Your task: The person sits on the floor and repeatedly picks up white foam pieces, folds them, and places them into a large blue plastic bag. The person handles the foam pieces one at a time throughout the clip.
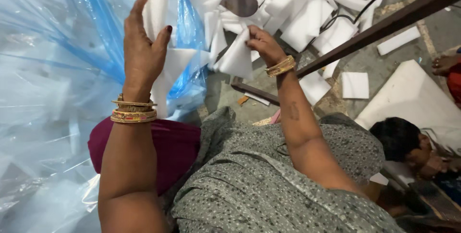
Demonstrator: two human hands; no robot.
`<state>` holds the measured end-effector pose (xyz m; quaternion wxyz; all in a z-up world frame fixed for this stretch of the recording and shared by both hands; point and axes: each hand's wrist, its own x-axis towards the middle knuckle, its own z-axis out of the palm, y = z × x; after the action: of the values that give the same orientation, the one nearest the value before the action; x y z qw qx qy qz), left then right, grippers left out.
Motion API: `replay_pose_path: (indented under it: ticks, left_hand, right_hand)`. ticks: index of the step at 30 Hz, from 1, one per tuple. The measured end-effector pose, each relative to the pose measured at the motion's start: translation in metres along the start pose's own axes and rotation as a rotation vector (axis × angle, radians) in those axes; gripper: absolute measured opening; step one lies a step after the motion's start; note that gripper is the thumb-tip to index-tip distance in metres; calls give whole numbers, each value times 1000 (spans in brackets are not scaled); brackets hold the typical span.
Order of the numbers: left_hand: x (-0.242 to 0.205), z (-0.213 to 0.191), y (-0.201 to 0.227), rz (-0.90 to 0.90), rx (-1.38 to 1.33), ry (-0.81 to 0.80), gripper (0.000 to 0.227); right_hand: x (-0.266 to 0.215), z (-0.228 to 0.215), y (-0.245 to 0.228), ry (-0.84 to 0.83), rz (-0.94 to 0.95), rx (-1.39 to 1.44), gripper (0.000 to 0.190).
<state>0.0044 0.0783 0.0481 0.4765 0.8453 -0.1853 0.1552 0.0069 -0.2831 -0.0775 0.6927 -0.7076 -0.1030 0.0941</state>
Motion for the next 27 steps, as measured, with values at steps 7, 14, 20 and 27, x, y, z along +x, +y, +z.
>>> replay_pose_path:
  ticks: [7, 14, 20, 27]
  left_hand:
    - [1, 35, 25, -529, -568, -328, 67]
    - [-25, 76, 22, -441, -901, -399, 72]
    - [-32, 101, 23, -561, -1130, -349, 72]
    - [-48, 135, 31, -535, -1034, -439, 65]
  right_hand:
    - [-17, 90, -99, 159, 17, 233, 44]
    - [-9, 109, -56, 344, -145, -201, 33]
    - [-42, 74, -89, -68, -145, -379, 65]
    - [-88, 58, -130, 51, 317, -187, 67]
